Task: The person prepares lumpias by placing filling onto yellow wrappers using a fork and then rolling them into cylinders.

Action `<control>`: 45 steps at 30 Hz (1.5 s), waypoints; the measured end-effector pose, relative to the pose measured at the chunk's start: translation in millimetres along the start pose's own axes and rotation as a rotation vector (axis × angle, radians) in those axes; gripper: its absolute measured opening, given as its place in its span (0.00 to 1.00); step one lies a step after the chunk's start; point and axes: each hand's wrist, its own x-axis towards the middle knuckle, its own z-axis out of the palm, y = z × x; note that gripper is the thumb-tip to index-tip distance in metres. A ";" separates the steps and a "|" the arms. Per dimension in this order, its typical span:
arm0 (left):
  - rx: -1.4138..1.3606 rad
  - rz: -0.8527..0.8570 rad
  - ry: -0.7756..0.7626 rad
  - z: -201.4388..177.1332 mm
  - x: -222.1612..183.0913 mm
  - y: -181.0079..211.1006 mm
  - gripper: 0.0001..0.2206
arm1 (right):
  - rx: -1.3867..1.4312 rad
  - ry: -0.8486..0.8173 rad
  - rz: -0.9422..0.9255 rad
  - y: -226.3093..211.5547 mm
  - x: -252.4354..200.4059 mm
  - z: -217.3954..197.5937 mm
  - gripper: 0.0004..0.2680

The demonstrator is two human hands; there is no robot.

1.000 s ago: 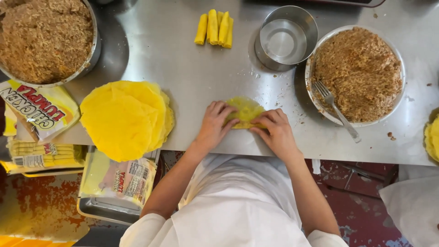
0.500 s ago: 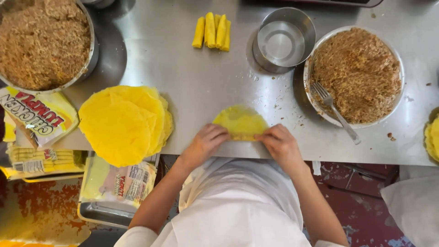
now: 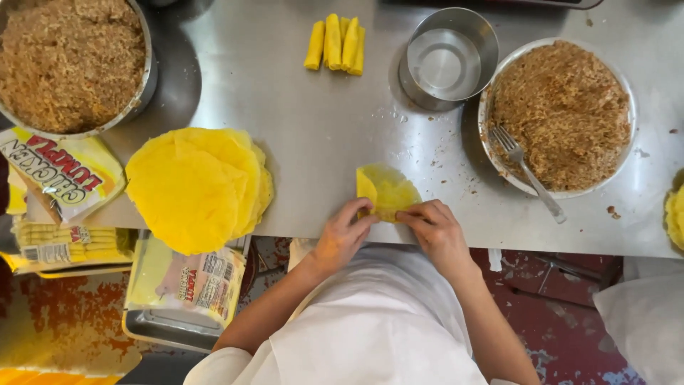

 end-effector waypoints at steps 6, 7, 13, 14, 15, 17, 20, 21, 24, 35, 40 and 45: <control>0.164 0.207 -0.042 -8.0 22.8 22.4 0.14 | 0.029 -0.007 0.395 -0.1 -22.3 -3.0 0.04; 0.164 0.200 -0.044 -4.2 16.5 21.7 0.14 | 0.032 -0.013 0.396 -9.5 -15.6 -2.5 0.04; 0.302 0.227 -0.040 -10.7 21.0 27.5 0.13 | 0.194 0.140 0.202 -36.8 20.0 13.2 0.07; 0.256 0.177 -0.011 -13.0 21.9 30.0 0.10 | 0.195 0.133 0.171 -37.2 21.8 14.2 0.07; 0.210 0.127 0.019 -15.0 23.0 32.2 0.08 | 0.197 0.126 0.140 -37.3 23.7 15.2 0.07; 0.178 0.102 0.035 -19.4 22.2 29.0 0.09 | 0.180 0.089 0.091 -39.4 23.2 16.7 0.06; 0.146 0.117 0.026 -26.8 26.4 24.3 0.15 | 0.104 0.001 -0.018 -33.9 22.9 19.3 0.05; 0.147 0.147 -0.004 -29.9 27.6 23.5 0.17 | 0.052 -0.057 -0.074 -31.3 22.6 20.2 0.06; 0.190 0.173 -0.062 -32.7 29.0 16.3 0.20 | 0.024 -0.138 -0.131 -23.6 23.1 23.2 0.06; -0.056 -0.073 -0.197 -46.4 56.4 12.4 0.16 | 0.294 -0.326 -0.026 -13.4 61.8 -8.5 0.07; -0.025 0.073 -0.184 -48.0 60.4 1.1 0.07 | 0.194 -0.215 0.061 15.9 52.3 20.7 0.04; 0.312 0.200 -0.182 -37.2 42.4 -5.6 0.08 | 0.049 -0.070 -0.039 -10.5 39.6 14.1 0.08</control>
